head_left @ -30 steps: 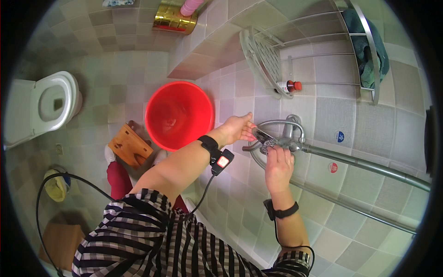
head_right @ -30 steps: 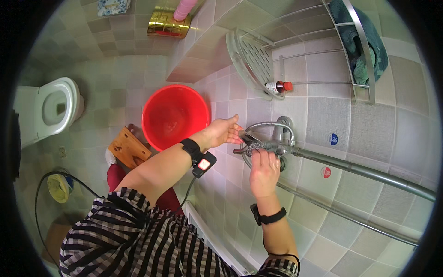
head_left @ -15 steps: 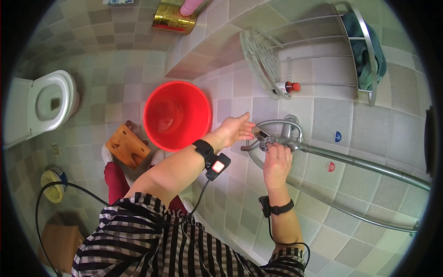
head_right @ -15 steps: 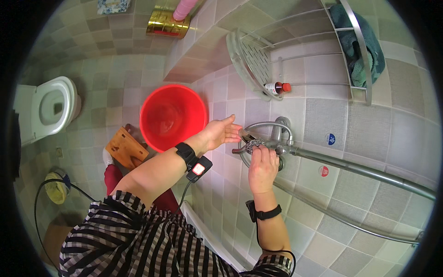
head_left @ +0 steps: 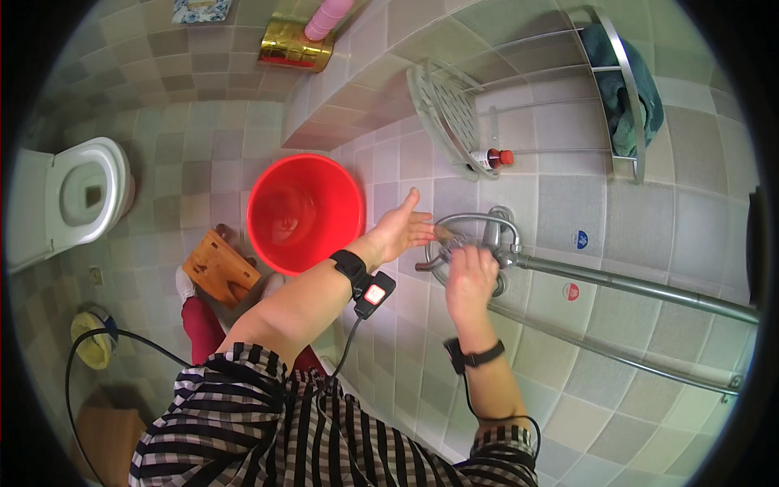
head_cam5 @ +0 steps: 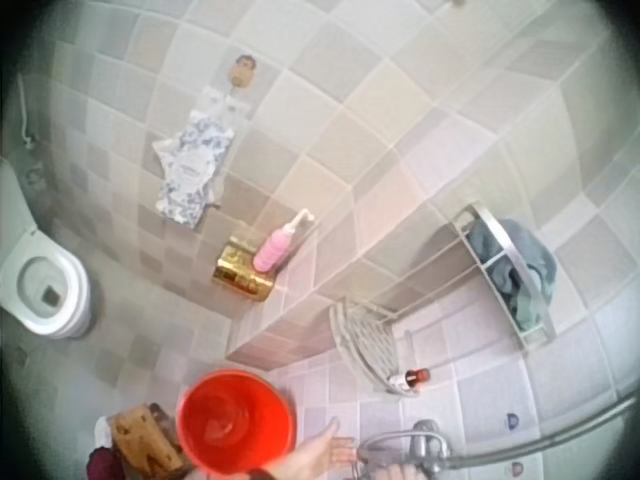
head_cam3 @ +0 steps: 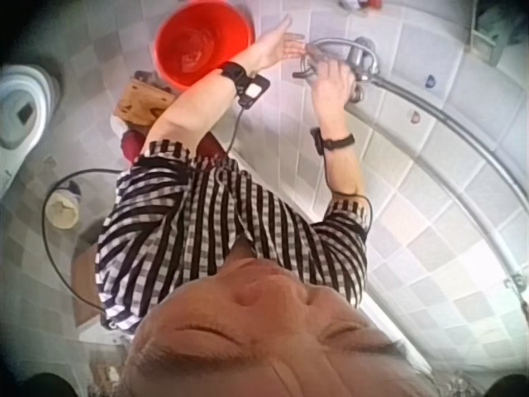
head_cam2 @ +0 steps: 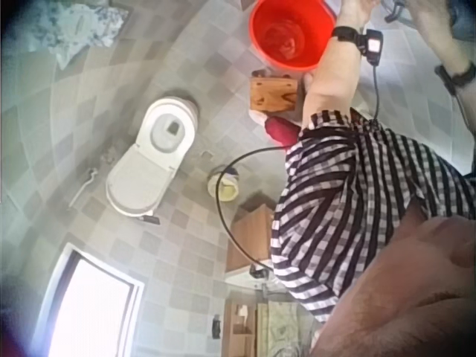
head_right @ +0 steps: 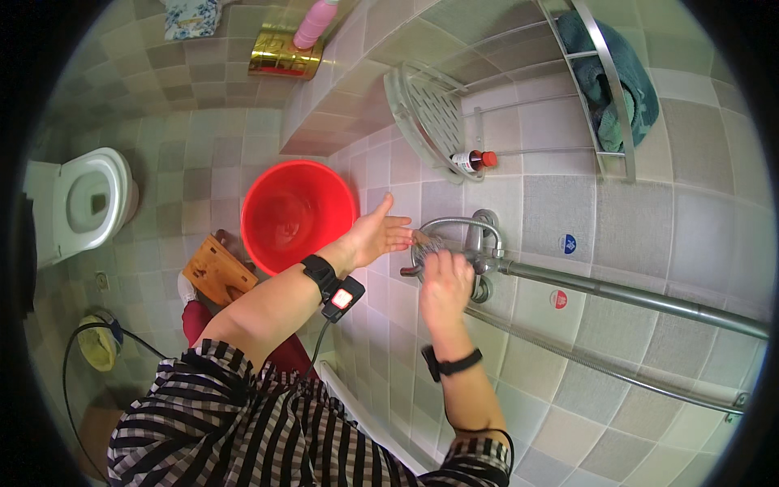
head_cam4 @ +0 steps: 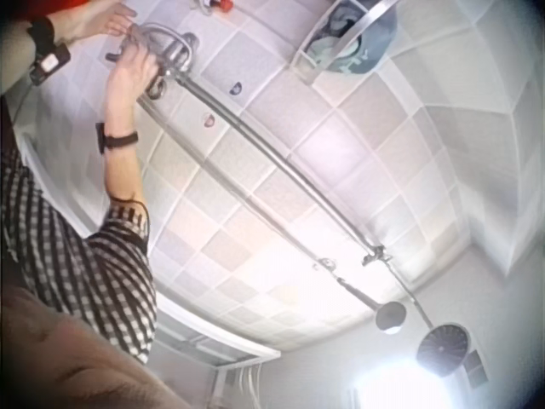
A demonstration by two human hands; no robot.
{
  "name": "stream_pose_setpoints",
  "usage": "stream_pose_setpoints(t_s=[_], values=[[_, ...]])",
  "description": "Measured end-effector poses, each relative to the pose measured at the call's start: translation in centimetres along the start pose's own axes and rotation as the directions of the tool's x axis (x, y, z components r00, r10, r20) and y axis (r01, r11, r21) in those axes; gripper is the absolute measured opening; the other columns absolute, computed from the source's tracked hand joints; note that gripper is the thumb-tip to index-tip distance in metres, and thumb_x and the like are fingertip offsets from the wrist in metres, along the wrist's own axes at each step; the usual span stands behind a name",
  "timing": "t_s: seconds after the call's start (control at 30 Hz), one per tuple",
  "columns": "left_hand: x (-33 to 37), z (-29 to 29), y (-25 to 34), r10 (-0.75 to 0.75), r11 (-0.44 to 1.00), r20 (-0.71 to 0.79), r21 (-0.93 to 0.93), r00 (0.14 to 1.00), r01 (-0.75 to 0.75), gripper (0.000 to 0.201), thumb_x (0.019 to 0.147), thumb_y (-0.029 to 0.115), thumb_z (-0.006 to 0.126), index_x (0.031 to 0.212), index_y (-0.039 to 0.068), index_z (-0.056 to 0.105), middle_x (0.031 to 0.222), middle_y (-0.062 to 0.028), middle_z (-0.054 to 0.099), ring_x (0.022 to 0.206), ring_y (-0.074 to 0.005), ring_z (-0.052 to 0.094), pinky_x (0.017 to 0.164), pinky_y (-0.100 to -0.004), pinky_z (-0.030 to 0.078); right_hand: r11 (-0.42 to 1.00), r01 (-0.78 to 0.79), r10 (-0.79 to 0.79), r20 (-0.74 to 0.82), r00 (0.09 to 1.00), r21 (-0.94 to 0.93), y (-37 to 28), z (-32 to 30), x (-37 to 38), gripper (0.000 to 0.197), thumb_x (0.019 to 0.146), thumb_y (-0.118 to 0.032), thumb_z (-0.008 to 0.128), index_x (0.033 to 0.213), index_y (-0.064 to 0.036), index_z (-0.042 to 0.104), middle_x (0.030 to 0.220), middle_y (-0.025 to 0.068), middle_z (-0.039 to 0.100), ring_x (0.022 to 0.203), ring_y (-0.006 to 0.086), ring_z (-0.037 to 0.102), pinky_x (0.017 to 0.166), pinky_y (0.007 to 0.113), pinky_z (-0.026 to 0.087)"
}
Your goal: The person is cleaning various bathroom fixtures including the toilet, a plastic bucket, and the shower faucet using a steel wool scrubber.
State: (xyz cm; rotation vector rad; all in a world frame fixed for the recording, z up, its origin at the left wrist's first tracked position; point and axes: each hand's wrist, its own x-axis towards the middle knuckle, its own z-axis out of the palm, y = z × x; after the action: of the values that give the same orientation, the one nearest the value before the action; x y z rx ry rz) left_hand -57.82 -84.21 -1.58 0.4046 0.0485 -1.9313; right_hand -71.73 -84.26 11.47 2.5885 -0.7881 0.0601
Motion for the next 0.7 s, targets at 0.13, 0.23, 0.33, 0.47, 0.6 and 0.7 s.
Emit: stream_pose_setpoints(t_s=[0.13,0.23,0.33,0.47,0.6,0.7], values=[[1.9,-0.3,-1.0,0.024,0.999,-0.04,-0.028,0.999,-0.025,0.096,0.082,0.075,0.036,0.134,-0.006,0.037,0.103,-0.016,0.056,0.095,-0.024,0.055,0.09,-0.0342,0.042,1.0,0.027,-0.028,0.103,0.994,0.01,-1.3,2.9,2.9,0.006,0.073,-0.011,0.054,0.077,-0.0074,0.055,0.083,0.0064,0.052,0.085,0.0249,0.051,0.072,0.038,0.039],[1.4,-0.6,-0.6,0.003,1.0,-0.045,-0.026,0.999,-0.004,0.096,0.082,0.076,0.034,0.134,-0.004,0.037,0.103,-0.0169,0.057,0.097,-0.0247,0.055,0.091,-0.0345,0.041,1.0,0.008,-0.01,0.125,0.992,0.017,-1.3,1.5,1.3,0.007,0.072,-0.009,0.055,0.078,-0.0071,0.056,0.083,0.0064,0.053,0.084,0.0248,0.051,0.071,0.038,0.039],[0.6,-0.1,0.3,0.015,1.0,-0.041,-0.021,0.999,-0.016,0.095,0.082,0.076,0.033,0.134,-0.004,0.037,0.101,-0.016,0.057,0.096,-0.0245,0.055,0.09,-0.0333,0.041,0.999,0.031,-0.032,0.096,0.995,0.006,-0.4,-0.8,-2.1,0.009,0.071,-0.007,0.055,0.079,-0.007,0.056,0.084,0.0058,0.053,0.083,0.0244,0.051,0.071,0.037,0.039],[0.7,0.0,0.4,-0.011,0.998,-0.023,0.062,1.0,0.012,0.091,0.085,0.073,0.03,0.134,-0.003,0.038,0.106,-0.0161,0.056,0.1,-0.0246,0.054,0.093,-0.0343,0.04,0.998,0.051,-0.056,0.109,0.992,0.049,-0.2,0.4,-1.4,0.008,0.071,-0.008,0.055,0.079,-0.0075,0.056,0.083,0.0048,0.051,0.083,0.0234,0.05,0.071,0.037,0.039],[2.3,-0.2,-0.5,0.025,0.993,-0.035,0.118,0.999,-0.02,0.086,0.088,0.07,0.028,0.132,-0.003,0.04,0.108,-0.0154,0.058,0.104,-0.0237,0.052,0.096,-0.0369,0.038,0.998,0.054,-0.052,0.12,0.991,-0.013,-1.4,4.5,2.3,0.008,0.072,-0.012,0.053,0.078,-0.0067,0.057,0.084,0.0059,0.051,0.084,0.0233,0.05,0.073,0.036,0.04],[1.5,-0.4,0.6,0.018,0.996,0.008,0.082,1.0,-0.018,0.085,0.088,0.069,0.027,0.131,-0.002,0.042,0.107,-0.0147,0.059,0.104,-0.0228,0.052,0.096,-0.0365,0.039,0.999,0.005,-0.01,0.135,0.991,0.038,-1.5,3.2,1.7,0.008,0.073,-0.012,0.053,0.077,-0.0063,0.056,0.082,0.0066,0.05,0.081,0.0244,0.049,0.073,0.036,0.04]])
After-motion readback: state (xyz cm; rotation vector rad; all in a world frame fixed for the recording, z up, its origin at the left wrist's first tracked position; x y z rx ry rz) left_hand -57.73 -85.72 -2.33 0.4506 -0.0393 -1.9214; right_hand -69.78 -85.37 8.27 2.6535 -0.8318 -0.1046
